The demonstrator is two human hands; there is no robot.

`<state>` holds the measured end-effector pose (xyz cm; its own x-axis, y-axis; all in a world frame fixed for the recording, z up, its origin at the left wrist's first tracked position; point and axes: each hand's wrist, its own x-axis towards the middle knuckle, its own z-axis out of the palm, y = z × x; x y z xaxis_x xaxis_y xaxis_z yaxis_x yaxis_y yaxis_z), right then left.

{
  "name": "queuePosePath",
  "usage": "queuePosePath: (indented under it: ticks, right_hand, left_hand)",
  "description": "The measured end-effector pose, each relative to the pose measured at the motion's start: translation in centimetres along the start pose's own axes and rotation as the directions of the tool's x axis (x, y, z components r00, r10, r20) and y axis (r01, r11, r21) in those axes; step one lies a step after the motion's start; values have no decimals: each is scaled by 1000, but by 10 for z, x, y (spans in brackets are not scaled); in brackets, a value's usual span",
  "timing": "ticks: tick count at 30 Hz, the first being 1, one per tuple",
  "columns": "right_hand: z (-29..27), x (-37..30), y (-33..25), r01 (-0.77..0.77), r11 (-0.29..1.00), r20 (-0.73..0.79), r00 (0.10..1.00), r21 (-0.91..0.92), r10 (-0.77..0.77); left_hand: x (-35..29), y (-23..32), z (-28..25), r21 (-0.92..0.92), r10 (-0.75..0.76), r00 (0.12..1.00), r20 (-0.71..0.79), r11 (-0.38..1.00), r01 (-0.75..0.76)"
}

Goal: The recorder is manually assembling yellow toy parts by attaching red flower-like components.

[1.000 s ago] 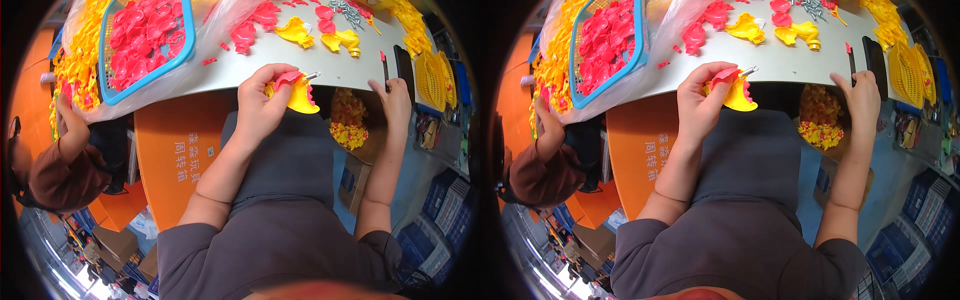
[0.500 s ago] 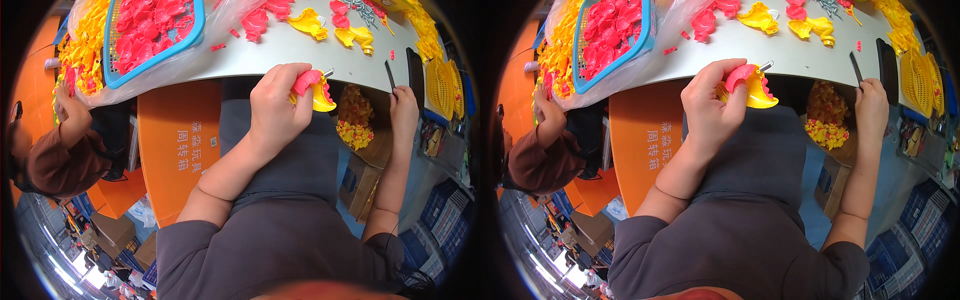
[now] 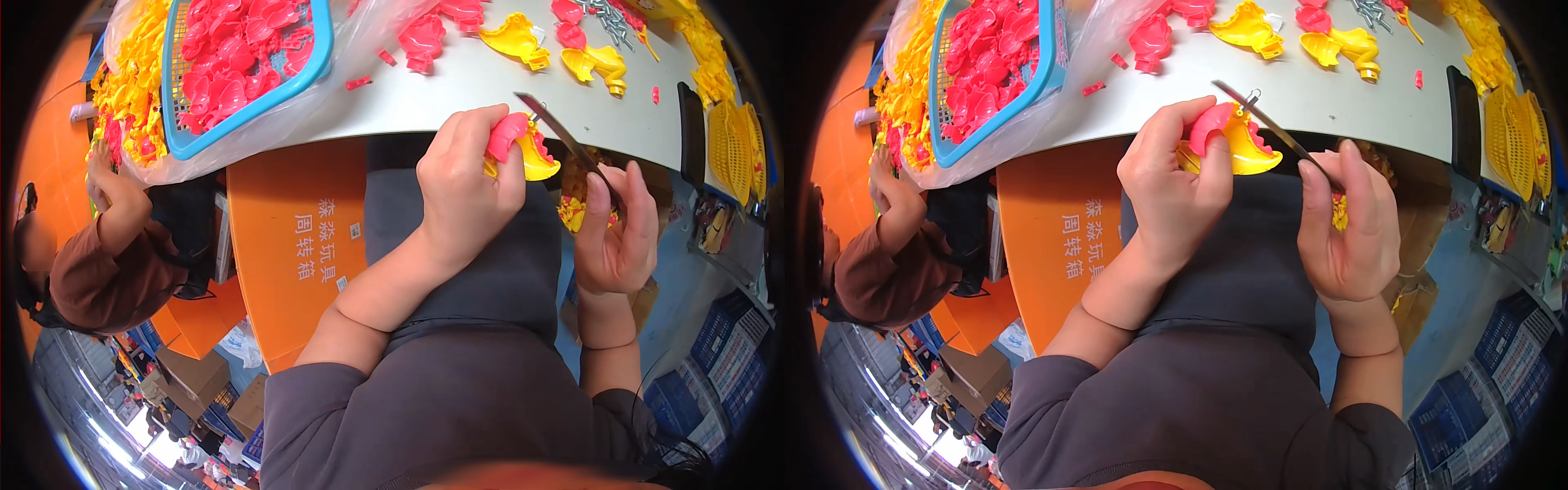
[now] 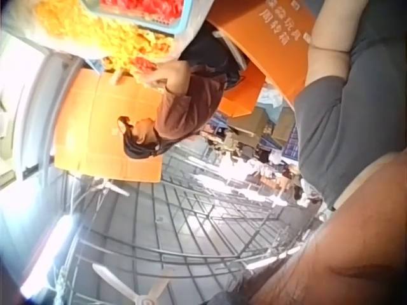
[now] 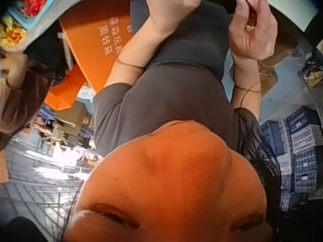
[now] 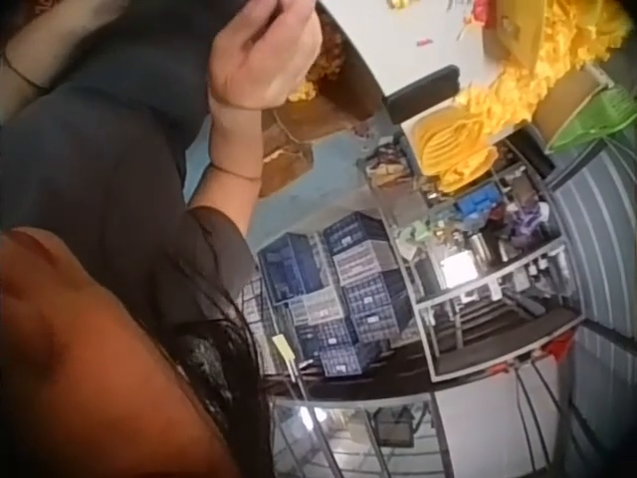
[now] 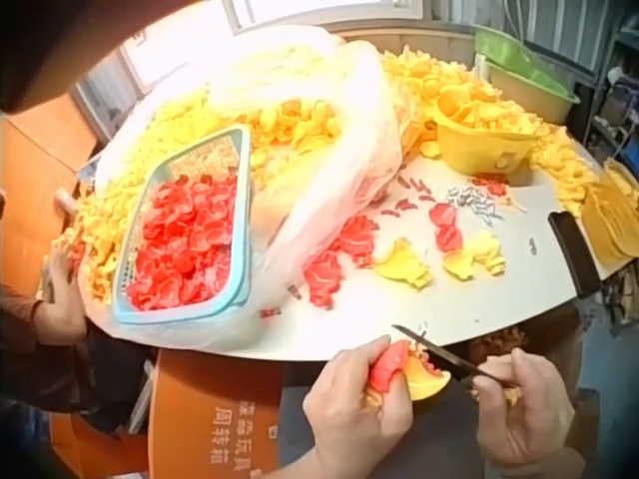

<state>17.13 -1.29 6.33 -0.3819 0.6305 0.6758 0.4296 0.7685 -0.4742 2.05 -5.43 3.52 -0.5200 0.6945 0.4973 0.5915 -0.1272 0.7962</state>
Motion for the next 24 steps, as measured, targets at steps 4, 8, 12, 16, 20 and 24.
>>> queuePosePath:
  ticks: [4,8,12,16,20,24]
  right_hand:
    - [10,3,3,-87,995,169,983,54,77]
    - [12,9,-8,8,997,125,992,77,-18]
    - [18,10,-10,136,991,126,983,-1,-134]
    - [27,10,-11,154,988,111,982,-9,-152]
    - [27,14,-12,185,983,192,965,-9,-180]
    - [37,19,-11,202,979,140,971,-30,-196]
  left_hand:
    - [2,-2,-4,45,-27,999,-22,999,28]
    - [2,-8,-4,83,-16,998,-60,996,20]
    - [4,-4,-3,90,-20,999,-49,996,25]
    - [4,-3,-9,115,-38,998,-41,992,42]
    - [3,-7,-5,87,-35,997,-65,995,41]
    - [5,-8,-4,89,-26,999,-48,996,30]
